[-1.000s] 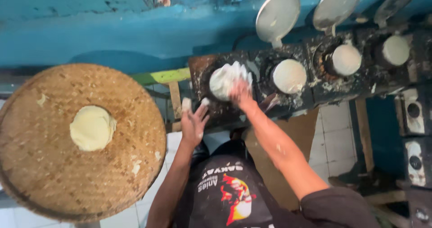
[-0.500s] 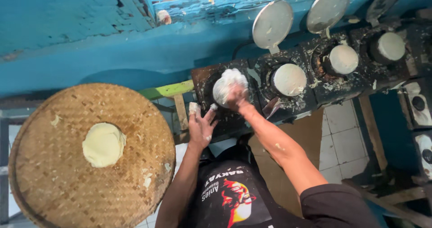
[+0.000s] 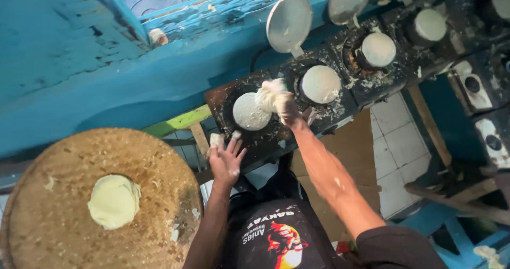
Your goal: The person presses handfuls of dough into round metal molds on a workbench, smoothing and shaping each disc by hand, then lifts the formed dough discs out and stacks them on a round woven bamboo tray. They occasionally reach into a large bowl to gather more dough onto their hand.
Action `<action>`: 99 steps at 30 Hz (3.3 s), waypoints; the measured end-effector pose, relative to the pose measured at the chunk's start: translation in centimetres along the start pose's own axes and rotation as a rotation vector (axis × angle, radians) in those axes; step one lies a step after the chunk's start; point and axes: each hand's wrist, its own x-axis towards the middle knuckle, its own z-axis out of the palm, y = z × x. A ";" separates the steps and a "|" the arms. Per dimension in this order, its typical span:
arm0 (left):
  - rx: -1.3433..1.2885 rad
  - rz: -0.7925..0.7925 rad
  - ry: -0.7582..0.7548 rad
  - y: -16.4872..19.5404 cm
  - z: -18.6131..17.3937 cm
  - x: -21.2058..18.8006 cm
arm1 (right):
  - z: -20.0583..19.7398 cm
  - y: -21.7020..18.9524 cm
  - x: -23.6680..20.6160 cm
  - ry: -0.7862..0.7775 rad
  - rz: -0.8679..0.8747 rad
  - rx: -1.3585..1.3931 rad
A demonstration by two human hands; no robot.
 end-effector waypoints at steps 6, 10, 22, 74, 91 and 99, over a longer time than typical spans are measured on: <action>0.310 0.127 -0.090 -0.6 0.1 -5.5 | -6.1 -4.9 -10.3 -0.169 -0.394 -0.068; 0.549 0.028 -0.090 -4.7 0.1 -9.4 | -11.5 -6.4 -17.0 -0.161 -0.380 -0.063; 0.751 -0.564 -0.431 -33.8 12.9 -8.3 | -43.2 -6.3 -41.1 0.279 -0.153 0.305; 1.607 0.121 -2.604 -137.9 33.7 -32.7 | -128.3 4.9 -80.0 0.944 0.529 -0.122; 1.417 0.073 -2.657 -139.5 35.4 -34.0 | -128.7 7.3 -79.8 0.932 0.610 -0.023; 1.405 0.021 -2.660 -139.3 34.8 -32.9 | -134.5 5.8 -76.8 1.627 0.785 -0.629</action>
